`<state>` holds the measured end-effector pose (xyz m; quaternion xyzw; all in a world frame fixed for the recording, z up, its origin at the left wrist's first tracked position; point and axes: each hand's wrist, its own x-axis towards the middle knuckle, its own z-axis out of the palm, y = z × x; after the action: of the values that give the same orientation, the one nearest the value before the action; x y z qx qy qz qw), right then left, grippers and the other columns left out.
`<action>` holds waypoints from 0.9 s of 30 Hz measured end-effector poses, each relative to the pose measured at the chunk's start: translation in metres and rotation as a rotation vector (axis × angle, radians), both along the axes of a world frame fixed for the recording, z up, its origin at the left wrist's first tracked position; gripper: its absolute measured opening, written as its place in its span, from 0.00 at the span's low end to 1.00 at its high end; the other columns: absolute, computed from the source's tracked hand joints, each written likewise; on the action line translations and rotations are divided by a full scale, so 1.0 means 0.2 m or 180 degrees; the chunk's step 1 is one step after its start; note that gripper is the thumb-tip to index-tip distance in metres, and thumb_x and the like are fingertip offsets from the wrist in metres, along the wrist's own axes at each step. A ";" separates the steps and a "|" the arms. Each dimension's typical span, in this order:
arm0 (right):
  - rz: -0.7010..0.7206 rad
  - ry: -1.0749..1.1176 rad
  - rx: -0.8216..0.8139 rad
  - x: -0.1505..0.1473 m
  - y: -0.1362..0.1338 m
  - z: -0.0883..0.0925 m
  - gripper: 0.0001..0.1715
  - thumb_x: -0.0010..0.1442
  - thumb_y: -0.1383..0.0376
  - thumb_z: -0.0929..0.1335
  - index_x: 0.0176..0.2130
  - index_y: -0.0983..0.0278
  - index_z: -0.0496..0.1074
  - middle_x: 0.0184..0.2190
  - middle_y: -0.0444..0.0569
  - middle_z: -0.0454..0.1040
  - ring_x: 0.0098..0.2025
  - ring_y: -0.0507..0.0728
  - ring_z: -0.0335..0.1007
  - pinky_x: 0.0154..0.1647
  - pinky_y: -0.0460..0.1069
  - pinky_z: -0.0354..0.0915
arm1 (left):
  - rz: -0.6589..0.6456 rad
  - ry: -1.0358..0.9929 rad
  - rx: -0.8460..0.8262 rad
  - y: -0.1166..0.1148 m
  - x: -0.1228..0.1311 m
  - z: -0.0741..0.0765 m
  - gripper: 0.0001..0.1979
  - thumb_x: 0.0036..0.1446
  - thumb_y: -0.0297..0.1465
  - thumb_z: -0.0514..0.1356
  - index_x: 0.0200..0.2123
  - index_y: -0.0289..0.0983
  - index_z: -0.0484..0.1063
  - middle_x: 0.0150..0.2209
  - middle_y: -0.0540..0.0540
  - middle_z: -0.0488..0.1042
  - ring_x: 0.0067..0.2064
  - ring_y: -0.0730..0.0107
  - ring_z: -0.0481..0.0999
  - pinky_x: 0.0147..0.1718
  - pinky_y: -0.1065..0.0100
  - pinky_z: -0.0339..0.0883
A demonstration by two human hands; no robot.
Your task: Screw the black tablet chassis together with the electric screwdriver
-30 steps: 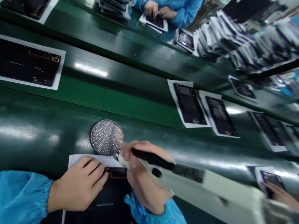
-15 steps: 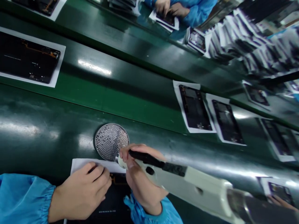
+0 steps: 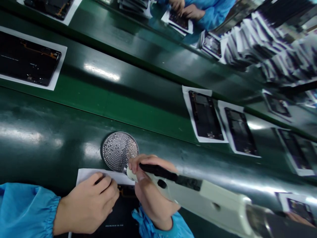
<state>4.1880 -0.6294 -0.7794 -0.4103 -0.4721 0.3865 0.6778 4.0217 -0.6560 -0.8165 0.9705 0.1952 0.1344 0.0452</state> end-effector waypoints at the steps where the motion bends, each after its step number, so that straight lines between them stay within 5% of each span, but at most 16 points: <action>1: -0.0006 0.0003 -0.0026 0.00 0.00 0.00 0.14 0.54 0.76 0.70 0.37 0.60 0.78 0.25 0.44 0.72 0.28 0.53 0.66 0.31 0.52 0.68 | 0.0001 0.0013 -0.0007 0.00 0.00 0.00 0.19 0.65 0.32 0.53 0.52 0.26 0.74 0.50 0.34 0.73 0.46 0.51 0.71 0.43 0.54 0.63; 27: -0.0006 0.0010 -0.0088 0.03 0.00 0.00 0.12 0.55 0.70 0.72 0.41 0.58 0.78 0.25 0.43 0.71 0.28 0.54 0.66 0.31 0.52 0.67 | 0.0015 -0.0184 -0.0050 0.01 0.01 -0.03 0.19 0.62 0.33 0.55 0.50 0.25 0.74 0.46 0.32 0.73 0.42 0.52 0.71 0.41 0.54 0.63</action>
<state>4.1940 -0.6298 -0.7803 -0.4195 -0.4652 0.3930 0.6732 4.0232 -0.6538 -0.8226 0.9653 0.1971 0.1609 0.0582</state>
